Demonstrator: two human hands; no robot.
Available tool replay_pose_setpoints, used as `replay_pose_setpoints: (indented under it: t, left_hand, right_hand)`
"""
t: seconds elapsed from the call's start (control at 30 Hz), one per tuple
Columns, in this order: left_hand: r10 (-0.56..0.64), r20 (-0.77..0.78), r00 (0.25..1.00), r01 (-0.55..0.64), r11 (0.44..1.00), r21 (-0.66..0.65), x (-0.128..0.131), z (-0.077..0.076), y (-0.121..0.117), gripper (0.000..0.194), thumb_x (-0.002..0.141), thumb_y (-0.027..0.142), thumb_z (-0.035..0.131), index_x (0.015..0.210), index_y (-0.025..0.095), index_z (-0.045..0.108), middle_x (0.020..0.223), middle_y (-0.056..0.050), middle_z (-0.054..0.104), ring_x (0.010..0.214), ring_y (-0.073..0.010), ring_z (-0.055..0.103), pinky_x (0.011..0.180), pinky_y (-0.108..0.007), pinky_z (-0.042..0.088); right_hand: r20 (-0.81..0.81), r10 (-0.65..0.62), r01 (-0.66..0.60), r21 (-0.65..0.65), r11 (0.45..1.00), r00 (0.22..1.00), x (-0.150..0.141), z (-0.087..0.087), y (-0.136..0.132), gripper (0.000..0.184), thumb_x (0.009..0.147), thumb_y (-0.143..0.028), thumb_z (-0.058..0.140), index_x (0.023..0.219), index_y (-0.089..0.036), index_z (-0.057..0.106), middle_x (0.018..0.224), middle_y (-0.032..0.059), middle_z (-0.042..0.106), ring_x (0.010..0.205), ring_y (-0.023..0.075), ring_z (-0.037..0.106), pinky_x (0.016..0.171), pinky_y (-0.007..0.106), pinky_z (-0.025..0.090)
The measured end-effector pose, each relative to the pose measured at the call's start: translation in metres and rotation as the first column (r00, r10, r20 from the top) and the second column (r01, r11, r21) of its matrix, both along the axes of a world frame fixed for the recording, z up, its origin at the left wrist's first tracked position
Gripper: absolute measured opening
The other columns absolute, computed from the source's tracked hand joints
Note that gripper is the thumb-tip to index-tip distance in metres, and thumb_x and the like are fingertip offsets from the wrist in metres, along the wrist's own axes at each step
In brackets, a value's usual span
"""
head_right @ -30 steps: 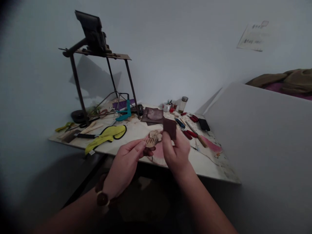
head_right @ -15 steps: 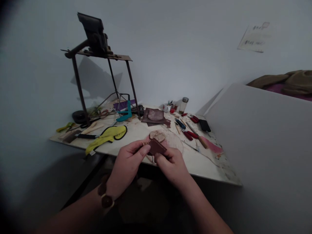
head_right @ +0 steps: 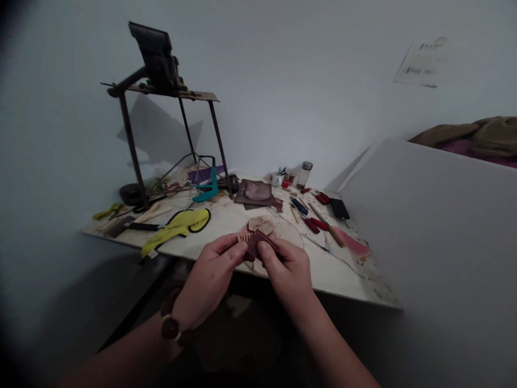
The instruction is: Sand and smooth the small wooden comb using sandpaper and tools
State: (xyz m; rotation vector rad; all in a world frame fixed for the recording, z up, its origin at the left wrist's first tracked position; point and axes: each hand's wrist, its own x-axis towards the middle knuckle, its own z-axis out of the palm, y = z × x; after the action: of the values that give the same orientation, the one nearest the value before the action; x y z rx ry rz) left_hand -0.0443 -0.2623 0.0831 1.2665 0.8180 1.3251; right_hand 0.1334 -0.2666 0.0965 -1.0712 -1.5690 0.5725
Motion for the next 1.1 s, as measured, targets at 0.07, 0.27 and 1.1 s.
replay_pose_setpoints:
  t: [0.07, 0.27, 1.1]
  left_hand:
    - [0.03, -0.008, 1.0, -0.03, 1.0, 0.0, 0.0, 0.0, -0.001, 0.025, 0.101, 0.041, 0.076, 0.101, 0.018, 0.085, 0.109, -0.01, 0.081, 0.104, -0.0266, 0.071, 0.097, -0.037, 0.059]
    - [0.086, -0.137, 0.987, -0.078, 0.995, 0.065, -0.007, 0.012, -0.002, 0.024, 0.105, 0.038, 0.07, 0.093, 0.019, 0.079, 0.097, -0.005, 0.078, 0.097, -0.0225, 0.069, 0.094, -0.033, 0.056]
    - [-0.052, -0.187, 0.981, 0.083, 0.983, 0.162, -0.017, 0.022, -0.003, 0.032, 0.112, 0.041, 0.065, 0.091, 0.02, 0.075, 0.094, -0.004, 0.073, 0.096, -0.022, 0.065, 0.097, -0.034, 0.051]
  right_hand:
    - [0.011, 0.008, -0.008, 0.017, 1.0, 1.0, 0.0, 0.0, 0.0, 0.032, 0.101, -0.04, 0.071, 0.075, -0.022, 0.078, 0.06, -0.0013, 0.067, 0.057, 0.0148, 0.059, 0.057, 0.025, 0.047]
    - [0.109, -0.001, 0.0, 0.008, 1.0, 0.994, 0.0, 0.002, -0.001, 0.017, 0.095, -0.034, 0.078, 0.083, -0.022, 0.083, 0.072, 0.0, 0.075, 0.065, 0.0161, 0.064, 0.062, 0.026, 0.048]
    - [-0.157, 0.23, -0.255, -0.166, 0.953, 0.961, 0.005, 0.005, -0.013, 0.042, 0.105, -0.053, 0.071, 0.08, -0.02, 0.074, 0.071, 0.0021, 0.067, 0.065, 0.0166, 0.06, 0.06, 0.028, 0.048]
